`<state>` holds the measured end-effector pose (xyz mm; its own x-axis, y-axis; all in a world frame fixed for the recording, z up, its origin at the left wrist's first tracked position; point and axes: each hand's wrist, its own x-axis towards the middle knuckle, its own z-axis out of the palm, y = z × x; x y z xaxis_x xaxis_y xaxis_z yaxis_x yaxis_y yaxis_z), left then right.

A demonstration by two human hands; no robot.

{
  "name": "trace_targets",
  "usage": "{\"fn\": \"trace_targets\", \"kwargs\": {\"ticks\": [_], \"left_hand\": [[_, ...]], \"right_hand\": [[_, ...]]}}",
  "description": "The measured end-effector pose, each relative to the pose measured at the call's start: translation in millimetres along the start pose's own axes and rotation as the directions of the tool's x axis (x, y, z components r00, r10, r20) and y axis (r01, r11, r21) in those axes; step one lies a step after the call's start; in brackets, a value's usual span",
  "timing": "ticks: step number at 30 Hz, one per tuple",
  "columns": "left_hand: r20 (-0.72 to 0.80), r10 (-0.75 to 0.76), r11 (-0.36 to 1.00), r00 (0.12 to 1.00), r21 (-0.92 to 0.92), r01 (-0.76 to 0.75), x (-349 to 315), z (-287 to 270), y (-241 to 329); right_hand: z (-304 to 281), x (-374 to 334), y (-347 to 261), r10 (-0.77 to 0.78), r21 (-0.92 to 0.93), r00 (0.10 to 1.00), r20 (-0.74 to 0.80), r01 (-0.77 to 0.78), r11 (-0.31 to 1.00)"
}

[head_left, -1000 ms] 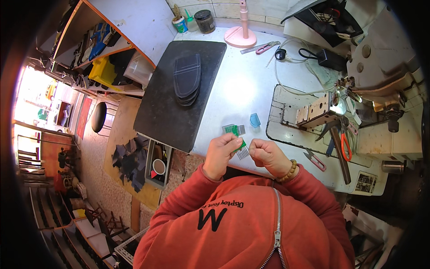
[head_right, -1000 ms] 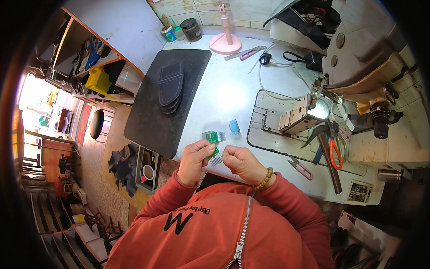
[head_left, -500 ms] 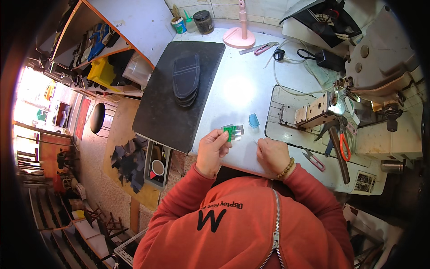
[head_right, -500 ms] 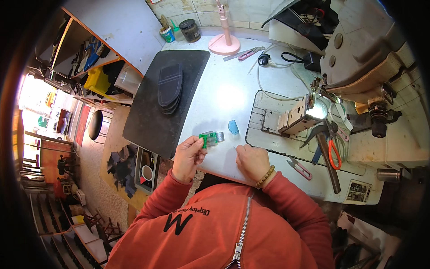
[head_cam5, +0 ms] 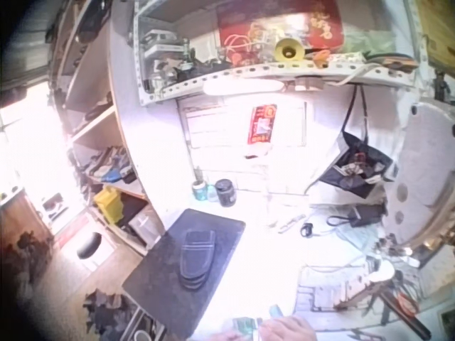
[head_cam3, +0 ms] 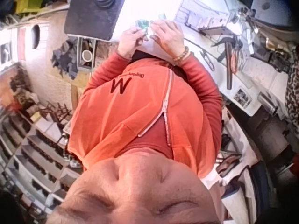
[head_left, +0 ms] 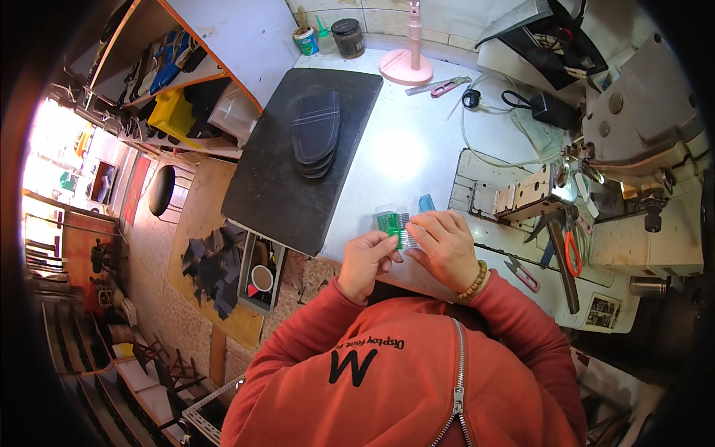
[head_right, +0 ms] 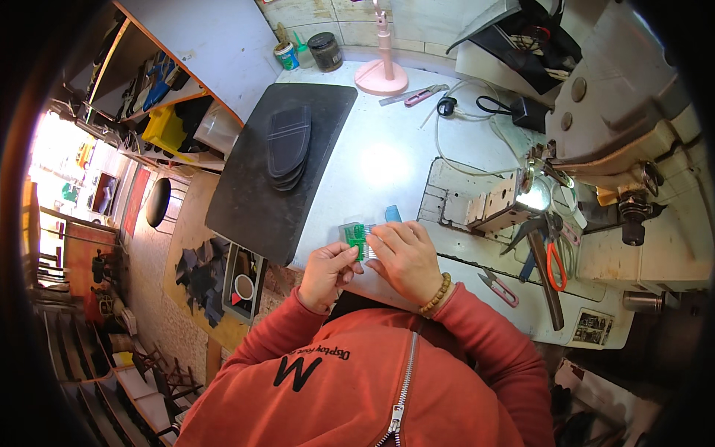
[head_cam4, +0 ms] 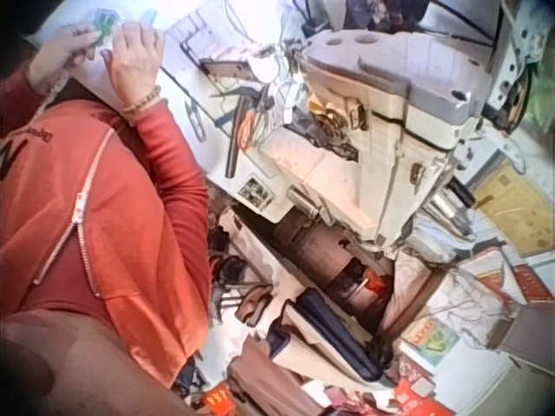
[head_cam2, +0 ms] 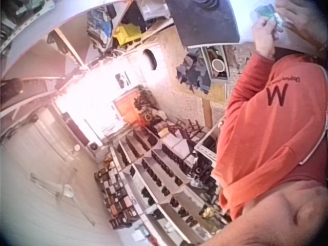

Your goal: The person prepares a sewing machine by threading it and adjusting the needle area. They then handle a small green plastic object and a dark fabric piece, positioning them on the table before returning to the machine to continue adjustments.

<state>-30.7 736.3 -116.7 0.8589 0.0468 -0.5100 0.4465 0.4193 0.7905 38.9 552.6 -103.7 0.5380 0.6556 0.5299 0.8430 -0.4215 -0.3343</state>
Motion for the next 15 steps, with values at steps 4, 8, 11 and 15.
{"fn": "trace_targets", "kwargs": {"ticks": [4, 8, 11, 15], "left_hand": [[0.045, -0.051, 0.995, 0.998, -0.082, 0.055, 2.5, -6.3, -1.5], [-0.057, 0.129, 0.978, 0.990, 0.173, -0.118, -0.8, -8.5, -7.1], [-0.113, 0.522, 0.796, 0.845, 0.420, -0.436, -1.2, -9.5, -7.4], [0.082, 0.714, 0.408, 0.695, 0.758, -0.509, 3.9, -18.3, 5.3]], "right_hand": [[4.5, 3.0, 3.5, -0.011, 0.001, 0.998, 0.059, 0.011, 1.000], [5.7, 6.9, 15.1, 0.081, 0.034, 0.990, 0.116, -0.085, 0.996], [11.4, 10.1, 22.3, 0.105, -0.084, 0.987, 0.120, -0.095, 0.992], [27.8, 16.1, 23.8, 0.114, -0.153, 0.982, 0.149, -0.091, 0.984]]}}
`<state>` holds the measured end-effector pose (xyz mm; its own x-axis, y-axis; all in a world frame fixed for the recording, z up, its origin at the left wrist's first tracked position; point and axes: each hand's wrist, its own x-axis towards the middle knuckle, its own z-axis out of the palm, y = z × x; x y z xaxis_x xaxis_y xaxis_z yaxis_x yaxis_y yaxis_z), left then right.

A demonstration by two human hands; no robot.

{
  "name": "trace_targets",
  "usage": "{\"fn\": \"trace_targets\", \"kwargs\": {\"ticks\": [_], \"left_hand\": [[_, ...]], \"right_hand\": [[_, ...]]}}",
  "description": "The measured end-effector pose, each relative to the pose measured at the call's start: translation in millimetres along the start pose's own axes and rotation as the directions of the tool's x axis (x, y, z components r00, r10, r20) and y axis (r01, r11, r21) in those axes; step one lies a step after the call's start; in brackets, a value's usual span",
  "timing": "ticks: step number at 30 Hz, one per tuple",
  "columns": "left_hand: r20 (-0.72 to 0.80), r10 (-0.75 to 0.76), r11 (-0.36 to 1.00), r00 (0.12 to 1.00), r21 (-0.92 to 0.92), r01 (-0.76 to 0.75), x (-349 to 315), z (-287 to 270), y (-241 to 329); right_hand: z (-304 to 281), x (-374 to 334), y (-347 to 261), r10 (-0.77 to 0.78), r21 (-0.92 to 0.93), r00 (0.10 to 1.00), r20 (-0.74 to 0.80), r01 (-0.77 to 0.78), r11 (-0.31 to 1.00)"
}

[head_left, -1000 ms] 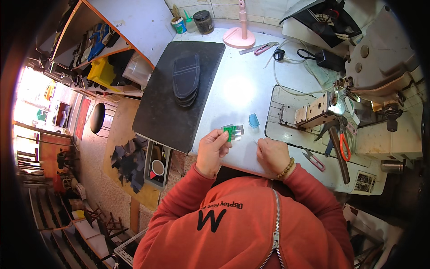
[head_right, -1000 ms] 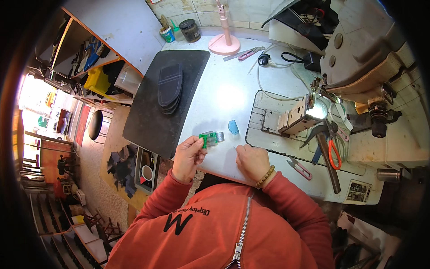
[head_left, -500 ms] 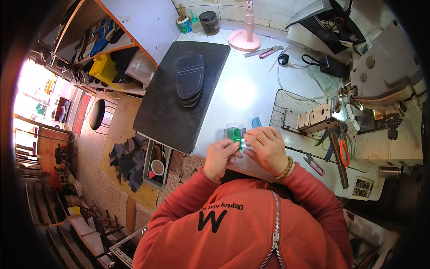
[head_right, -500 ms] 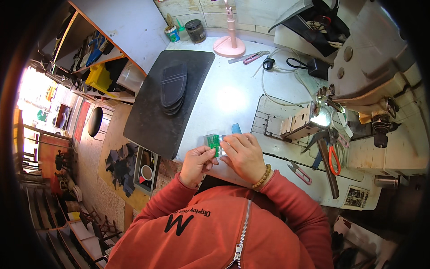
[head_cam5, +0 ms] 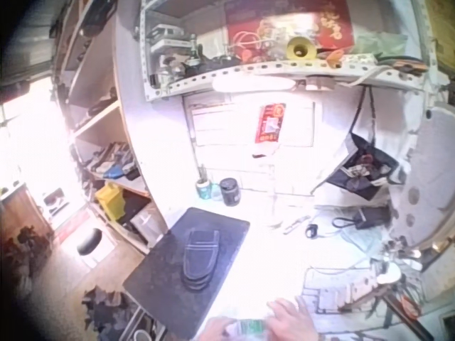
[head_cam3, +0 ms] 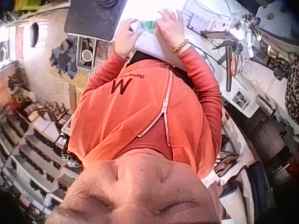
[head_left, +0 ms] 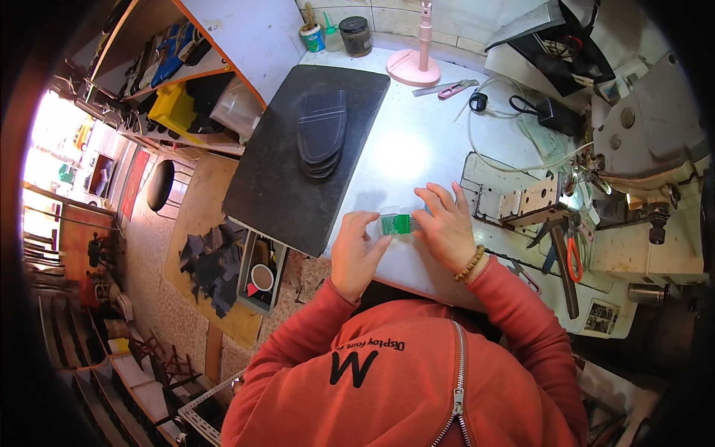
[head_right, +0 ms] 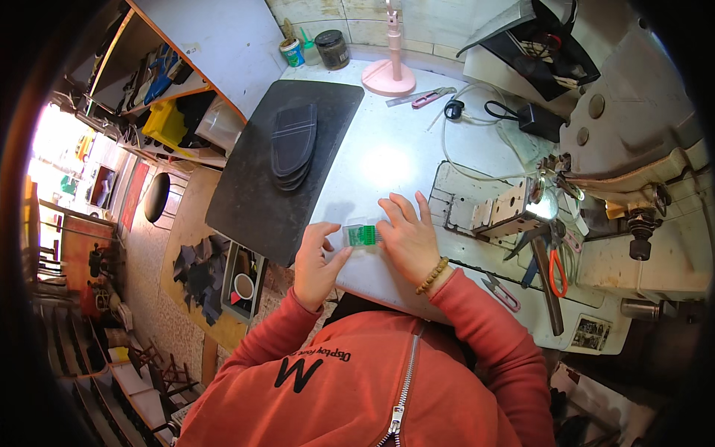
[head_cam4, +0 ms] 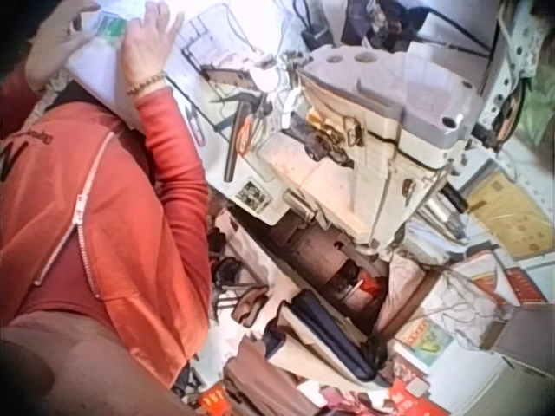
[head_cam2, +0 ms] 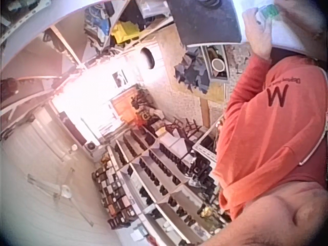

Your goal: The person prepares a sewing machine by threading it and adjusting the needle area. They then handle a small green plastic object and a dark fabric piece, positioning them on the table before returning to the machine to continue adjustments.

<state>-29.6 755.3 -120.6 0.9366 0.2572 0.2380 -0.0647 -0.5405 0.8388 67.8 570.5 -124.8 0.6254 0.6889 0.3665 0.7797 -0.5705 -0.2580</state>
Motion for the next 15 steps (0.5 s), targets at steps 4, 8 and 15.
{"fn": "trace_targets", "kwargs": {"ticks": [4, 8, 15], "left_hand": [[0.100, 0.135, 0.930, 0.986, 0.329, -0.161, 10.9, -1.7, -1.1], [0.215, 0.112, 0.888, 0.970, 0.417, -0.194, 20.4, 1.0, 0.1], [0.284, 0.153, 0.796, 0.947, 0.532, -0.288, 30.7, 7.0, -0.4]], "right_hand": [[11.1, 5.8, -1.6, 0.003, -0.023, 1.000, 0.010, -0.003, 1.000], [19.5, 10.9, -4.5, -0.045, -0.022, 0.999, -0.011, 0.045, 0.999], [17.8, 3.5, -3.0, 0.046, -0.048, 0.998, 0.043, -0.044, 0.998]]}}
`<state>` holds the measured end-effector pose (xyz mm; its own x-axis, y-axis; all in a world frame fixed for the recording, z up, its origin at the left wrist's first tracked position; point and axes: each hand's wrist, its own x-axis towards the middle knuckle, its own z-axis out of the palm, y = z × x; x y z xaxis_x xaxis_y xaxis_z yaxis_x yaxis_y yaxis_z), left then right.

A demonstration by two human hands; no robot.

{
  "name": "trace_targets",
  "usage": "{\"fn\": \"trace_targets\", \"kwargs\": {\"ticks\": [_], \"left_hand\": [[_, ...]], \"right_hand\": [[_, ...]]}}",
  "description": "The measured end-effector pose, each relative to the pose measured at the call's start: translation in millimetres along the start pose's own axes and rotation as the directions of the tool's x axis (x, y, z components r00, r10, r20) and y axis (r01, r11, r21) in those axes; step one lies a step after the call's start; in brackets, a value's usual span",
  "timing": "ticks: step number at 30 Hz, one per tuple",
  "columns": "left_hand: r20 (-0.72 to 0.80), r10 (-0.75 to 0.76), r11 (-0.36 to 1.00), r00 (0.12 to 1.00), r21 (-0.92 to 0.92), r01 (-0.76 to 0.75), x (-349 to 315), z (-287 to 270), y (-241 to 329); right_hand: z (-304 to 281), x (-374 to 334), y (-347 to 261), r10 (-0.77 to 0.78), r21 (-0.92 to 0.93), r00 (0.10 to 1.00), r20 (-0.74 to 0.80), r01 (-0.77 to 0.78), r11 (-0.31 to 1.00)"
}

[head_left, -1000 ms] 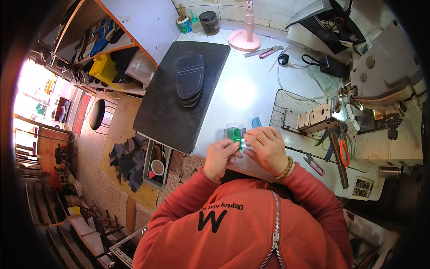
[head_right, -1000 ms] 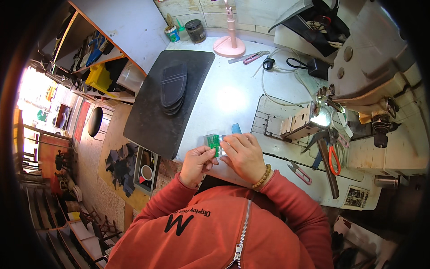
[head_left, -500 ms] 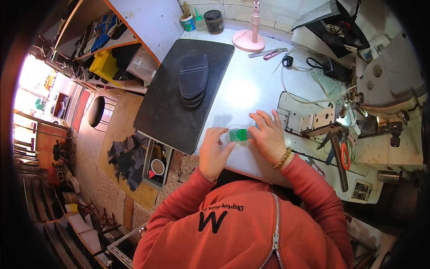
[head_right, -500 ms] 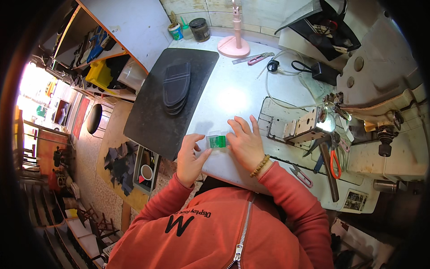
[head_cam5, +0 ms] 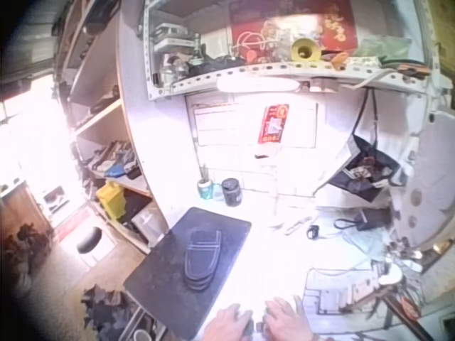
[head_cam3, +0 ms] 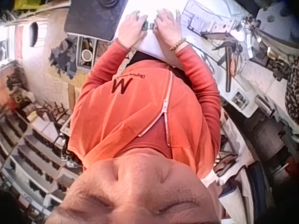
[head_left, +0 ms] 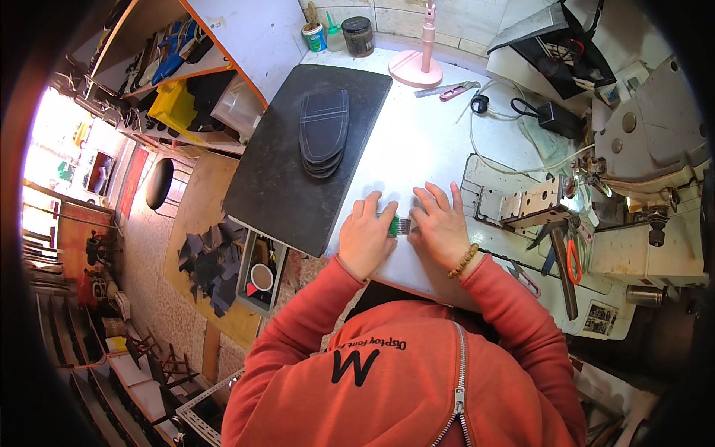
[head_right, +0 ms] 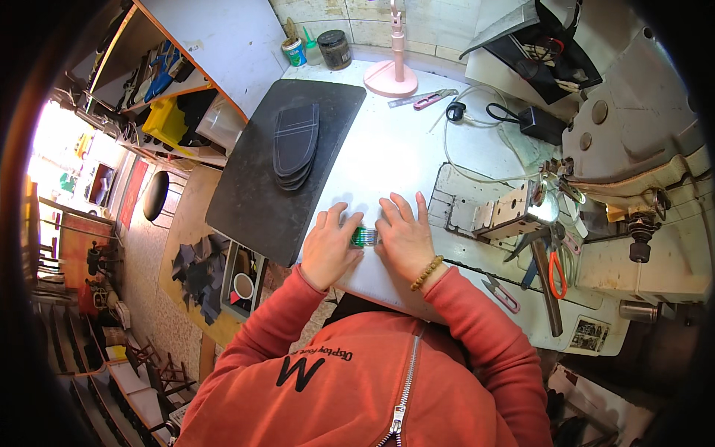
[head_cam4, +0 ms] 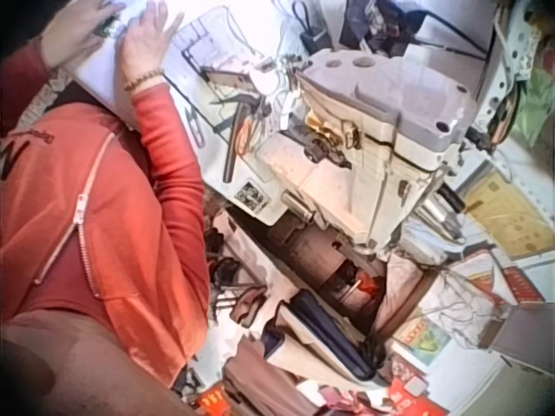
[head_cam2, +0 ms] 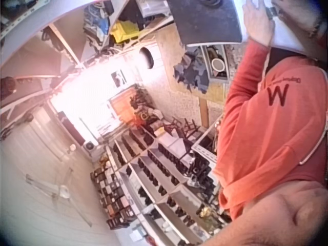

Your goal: The person prepares a sewing machine by threading it and adjusting the needle area. They then handle a small green plastic object and a dark fabric piece, positioning them on the table before returning to the machine to continue adjustments.

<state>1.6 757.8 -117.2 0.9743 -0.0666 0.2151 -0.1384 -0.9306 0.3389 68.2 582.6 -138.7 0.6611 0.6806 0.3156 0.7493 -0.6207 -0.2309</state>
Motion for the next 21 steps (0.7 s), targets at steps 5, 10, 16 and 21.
{"fn": "trace_targets", "kwargs": {"ticks": [5, 10, 16, 21], "left_hand": [[0.031, 0.069, 0.997, 0.997, -0.039, -0.068, 5.1, 13.6, -5.2], [0.080, 0.064, 0.994, 0.995, -0.096, -0.056, 5.5, 22.9, -6.5], [-0.076, -0.042, 0.937, 0.996, -0.350, 0.013, 4.2, 29.6, -9.5], [-0.077, -0.194, 0.754, 0.978, -0.649, 0.099, -2.4, 35.1, -20.3]], "right_hand": [[10.1, -0.7, -0.1, -0.020, -0.040, 1.000, -0.016, 0.019, 0.999], [9.3, -2.8, -3.9, 0.042, 0.078, 0.999, -0.025, -0.040, 0.996], [-13.2, -8.7, 9.8, 0.145, 0.283, 0.961, -0.238, -0.074, 0.956], [-15.4, -18.0, 30.6, 0.188, 0.370, 0.974, -0.126, -0.130, 0.920]]}}
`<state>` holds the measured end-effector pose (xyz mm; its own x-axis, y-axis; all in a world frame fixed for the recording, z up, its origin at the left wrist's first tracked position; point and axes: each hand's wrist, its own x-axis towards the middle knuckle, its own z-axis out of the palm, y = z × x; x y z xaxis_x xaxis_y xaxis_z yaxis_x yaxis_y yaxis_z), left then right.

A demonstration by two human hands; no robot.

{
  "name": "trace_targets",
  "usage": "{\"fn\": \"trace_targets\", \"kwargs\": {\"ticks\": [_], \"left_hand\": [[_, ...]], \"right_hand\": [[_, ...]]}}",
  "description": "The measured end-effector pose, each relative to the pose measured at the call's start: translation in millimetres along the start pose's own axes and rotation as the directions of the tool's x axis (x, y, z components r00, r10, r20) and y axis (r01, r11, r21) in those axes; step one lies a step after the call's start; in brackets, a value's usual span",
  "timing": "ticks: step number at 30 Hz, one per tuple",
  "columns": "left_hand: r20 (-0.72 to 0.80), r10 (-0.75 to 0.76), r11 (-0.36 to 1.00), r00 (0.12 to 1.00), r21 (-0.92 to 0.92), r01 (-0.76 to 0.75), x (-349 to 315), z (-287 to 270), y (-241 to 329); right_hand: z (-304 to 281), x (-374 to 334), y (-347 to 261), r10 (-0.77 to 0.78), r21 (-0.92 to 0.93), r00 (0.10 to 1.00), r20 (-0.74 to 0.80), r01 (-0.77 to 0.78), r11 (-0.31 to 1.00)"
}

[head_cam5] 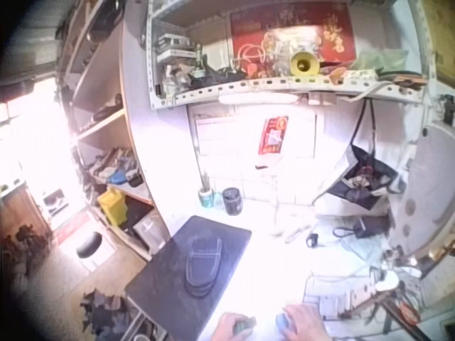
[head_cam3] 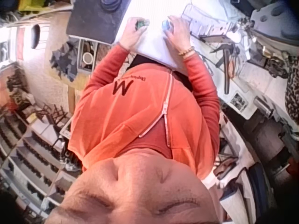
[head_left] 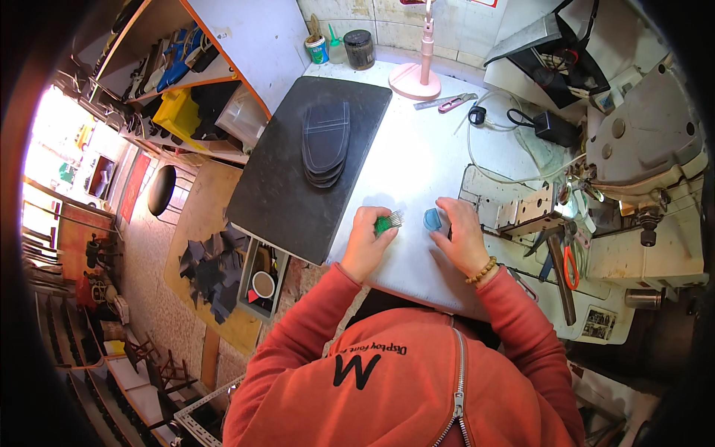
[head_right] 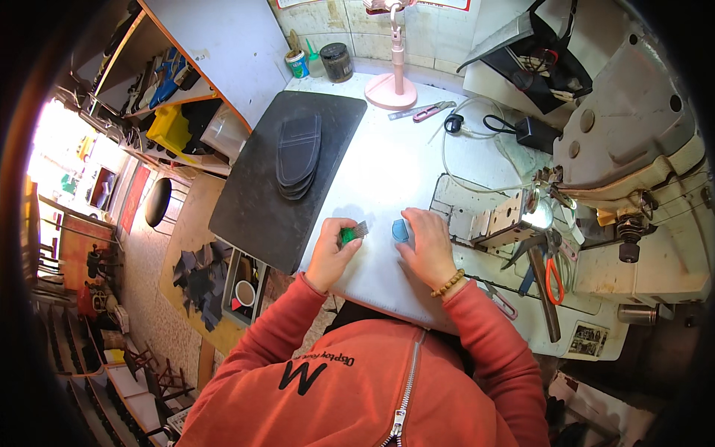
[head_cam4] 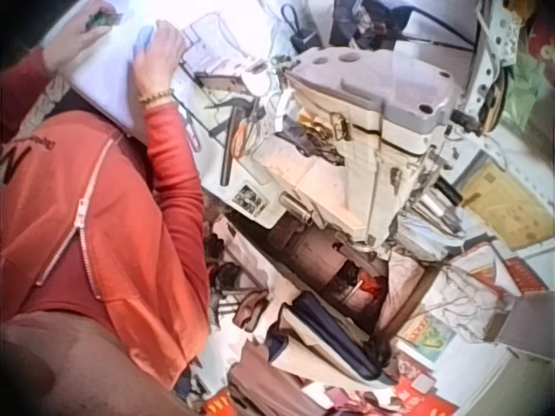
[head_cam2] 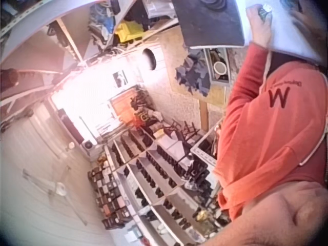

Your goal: The person prepares a sewing machine by threading it and adjusting the needle area. They then handle a small green plastic object and a dark fabric piece, positioning them on the table before returning to the machine to continue adjustments.

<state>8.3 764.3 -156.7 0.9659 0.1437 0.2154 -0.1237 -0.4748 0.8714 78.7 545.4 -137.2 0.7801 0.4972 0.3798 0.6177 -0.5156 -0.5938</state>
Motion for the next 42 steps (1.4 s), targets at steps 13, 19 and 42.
{"fn": "trace_targets", "kwargs": {"ticks": [13, 19, 42], "left_hand": [[-0.027, -0.130, 0.643, 0.991, -0.763, 0.064, -15.3, 17.9, 7.4], [-0.004, -0.126, 0.666, 0.992, -0.741, 0.082, -13.5, 16.7, 18.6], [-0.025, -0.203, 0.549, 0.979, -0.831, 0.093, -12.7, 5.7, 34.0]], "right_hand": [[8.1, 2.7, 9.9, -0.102, -0.023, 0.980, 0.170, 0.107, 0.994], [4.7, 8.0, 8.1, -0.151, -0.026, 0.955, 0.256, 0.163, 0.986], [-14.4, 5.0, 17.0, -0.188, 0.011, 0.909, 0.371, 0.199, 0.980]]}}
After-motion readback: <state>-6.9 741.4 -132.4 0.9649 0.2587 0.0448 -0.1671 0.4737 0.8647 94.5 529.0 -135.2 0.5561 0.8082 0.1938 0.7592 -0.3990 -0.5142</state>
